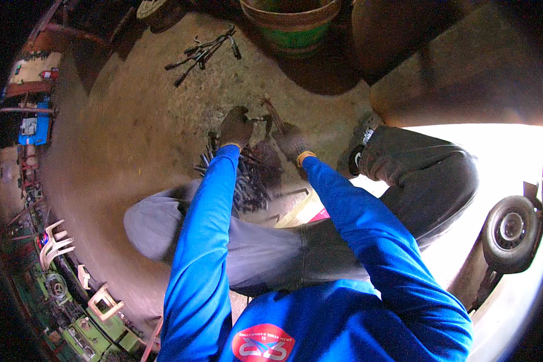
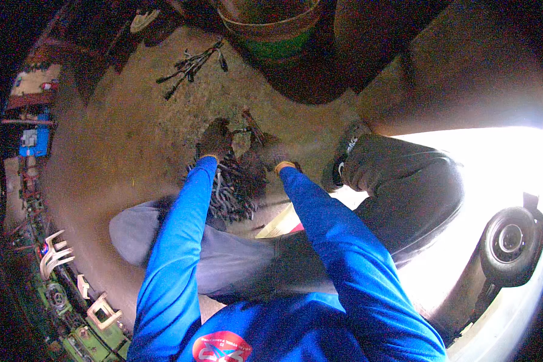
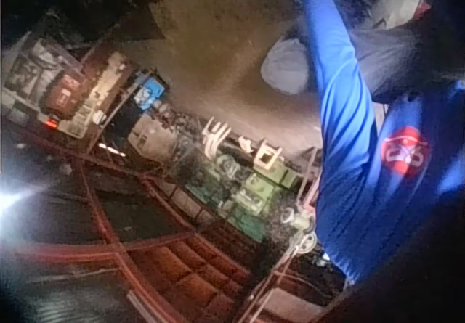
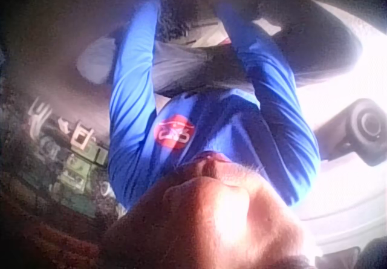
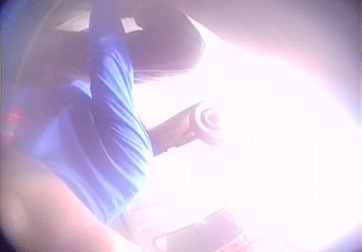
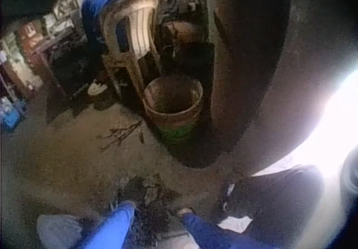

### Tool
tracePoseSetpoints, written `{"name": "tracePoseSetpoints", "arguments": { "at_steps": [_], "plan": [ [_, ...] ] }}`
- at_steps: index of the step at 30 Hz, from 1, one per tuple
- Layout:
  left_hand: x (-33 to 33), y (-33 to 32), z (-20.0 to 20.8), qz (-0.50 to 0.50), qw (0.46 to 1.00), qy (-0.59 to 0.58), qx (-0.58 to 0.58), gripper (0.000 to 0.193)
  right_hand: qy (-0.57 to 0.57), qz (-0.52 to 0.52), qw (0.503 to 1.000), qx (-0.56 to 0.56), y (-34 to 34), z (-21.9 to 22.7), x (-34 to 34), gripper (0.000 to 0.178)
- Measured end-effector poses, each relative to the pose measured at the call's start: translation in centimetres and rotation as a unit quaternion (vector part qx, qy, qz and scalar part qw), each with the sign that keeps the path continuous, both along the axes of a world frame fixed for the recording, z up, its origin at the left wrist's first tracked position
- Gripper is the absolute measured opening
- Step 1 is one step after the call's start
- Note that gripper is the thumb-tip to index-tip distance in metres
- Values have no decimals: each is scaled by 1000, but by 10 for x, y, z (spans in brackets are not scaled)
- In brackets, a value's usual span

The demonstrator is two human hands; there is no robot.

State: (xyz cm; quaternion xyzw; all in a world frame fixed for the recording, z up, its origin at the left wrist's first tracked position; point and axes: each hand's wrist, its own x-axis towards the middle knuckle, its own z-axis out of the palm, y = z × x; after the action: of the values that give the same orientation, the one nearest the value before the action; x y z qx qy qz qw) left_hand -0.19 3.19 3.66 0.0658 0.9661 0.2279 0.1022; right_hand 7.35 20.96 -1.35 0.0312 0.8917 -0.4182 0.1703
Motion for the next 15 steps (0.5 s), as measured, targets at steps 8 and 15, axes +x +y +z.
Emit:
{"name": "tracePoseSetpoints", "arguments": {
  "at_steps": [8,15],
  "plan": [
    [-3,7,-4,-22,1000,3,5,35,-35,-33,998,-41,7,12,-2,49],
    [-3,13,-5,-68,997,31,27,31,-59,-26,998,22,18,-2,-7,43]
  ]
}}
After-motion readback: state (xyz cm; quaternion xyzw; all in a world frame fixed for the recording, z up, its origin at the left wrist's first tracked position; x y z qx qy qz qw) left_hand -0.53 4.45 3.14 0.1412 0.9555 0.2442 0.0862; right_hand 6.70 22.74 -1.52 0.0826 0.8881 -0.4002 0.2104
